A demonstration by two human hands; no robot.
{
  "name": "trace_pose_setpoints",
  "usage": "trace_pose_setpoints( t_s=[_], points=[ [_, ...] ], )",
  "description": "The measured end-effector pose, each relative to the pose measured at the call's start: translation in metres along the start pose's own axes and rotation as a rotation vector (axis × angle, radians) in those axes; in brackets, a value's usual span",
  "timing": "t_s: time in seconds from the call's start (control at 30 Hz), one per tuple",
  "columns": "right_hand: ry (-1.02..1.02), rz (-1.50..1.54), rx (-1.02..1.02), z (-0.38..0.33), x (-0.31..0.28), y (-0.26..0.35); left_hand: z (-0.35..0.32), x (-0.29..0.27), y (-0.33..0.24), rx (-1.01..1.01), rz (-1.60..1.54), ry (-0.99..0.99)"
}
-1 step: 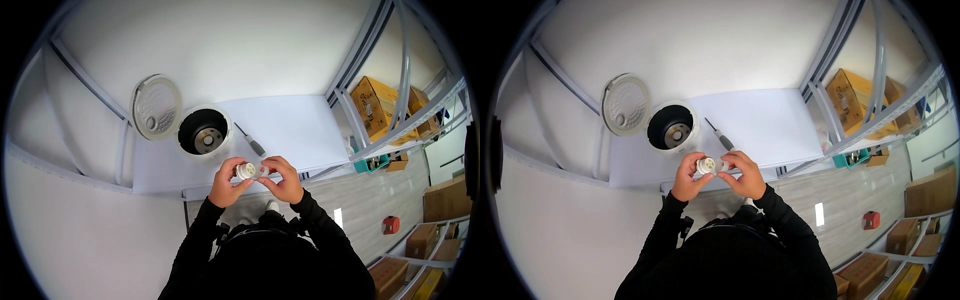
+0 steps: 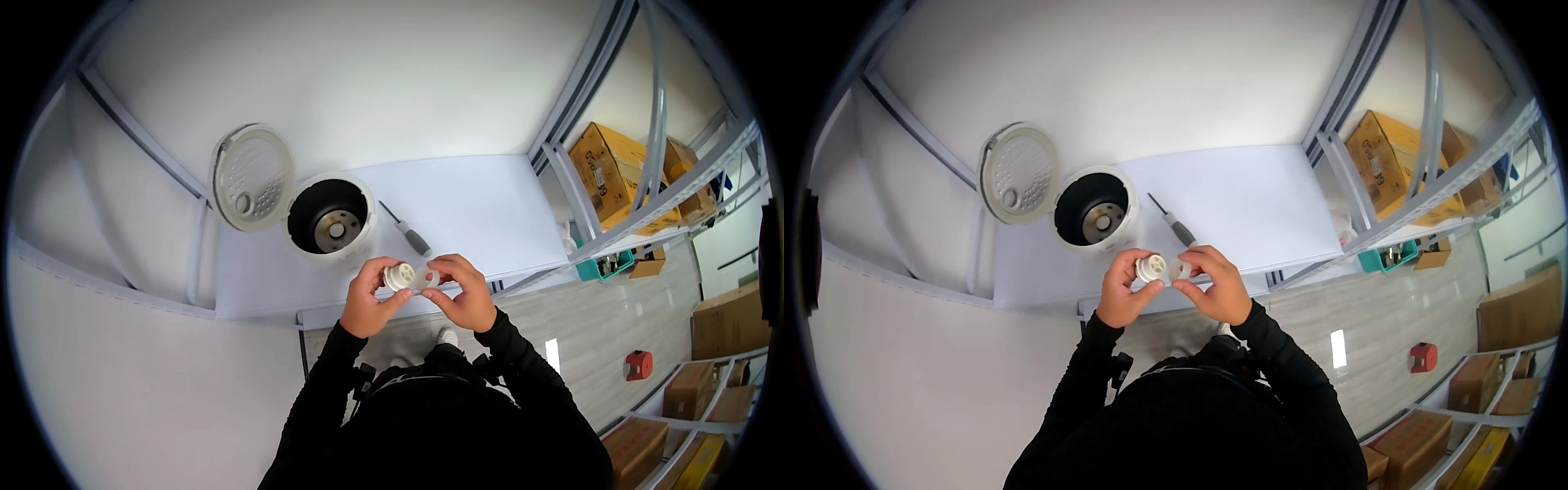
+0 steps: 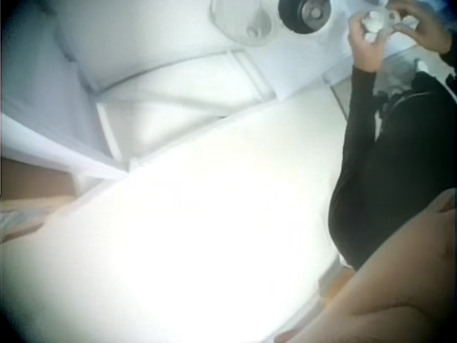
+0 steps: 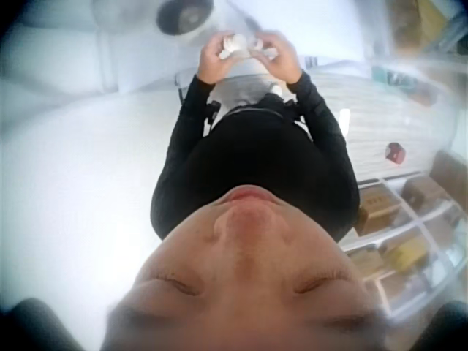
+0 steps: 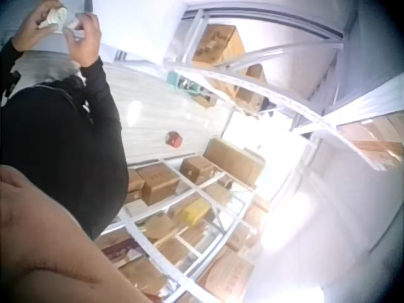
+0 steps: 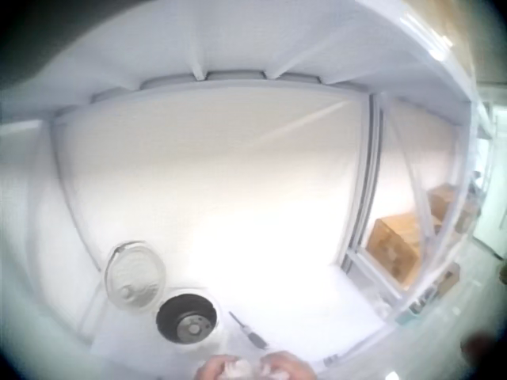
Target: The person uses a screwdriver to remove screws from a white plastic lid, then places small white plastic pieces into a rice cooker pot. The person reattaches the lid and tightens the screws.
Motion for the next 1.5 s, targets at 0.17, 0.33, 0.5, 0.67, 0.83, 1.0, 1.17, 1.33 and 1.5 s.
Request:
trace_pose_setpoints(
  t_s=[0.17,0.33,0.5,0.67,0.83,1.0,1.17,1.33,1.5],
  points=[
    [-0.06,-0.046,0.048,-0.008,-0.043,-0.005,0.026,0.033,0.013,-0.009,0.021,0.061],
    [-0.028,-0.061,0.034,-0.018,-0.099,-0.027,0.064,0.096,0.014,0.019,-0.017,0.179],
    [-0.03,0.111,0.151,-0.02,-0.159,-0.065,0.105,0.161,0.01,0.128,0.178,0.213],
    [0.053,0.213,0.297,-0.024,-0.209,-0.088,0.131,0.213,0.019,0.085,0.241,0.195],
    [0.102,0.215,0.268,-0.029,-0.244,-0.11,0.143,0.244,0.035,0.043,0.245,0.135],
    [0.059,0.234,0.295,-0.031,-0.262,-0.136,0.155,0.254,0.057,0.013,0.177,0.062],
    [0.042,-0.052,0.31,-0.034,-0.268,-0.171,0.163,0.255,0.074,-0.057,0.412,0.041],
    [0.196,-0.325,0.395,-0.055,-0.264,-0.229,0.163,0.264,0.155,-0.053,0.605,0.135],
    [0.213,-0.32,0.334,-0.068,-0.261,-0.264,0.17,0.28,0.179,-0.043,0.672,0.135]
  ],
)
Point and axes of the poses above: each hand's wrist, its own z-axis towards the middle knuckle, its own x-axis out of the palm, y = z × x, the point moved 2 cm from there along z, towards the middle knuckle, and after that the axes turned 1 degree about -z, right-handed, at the moved point
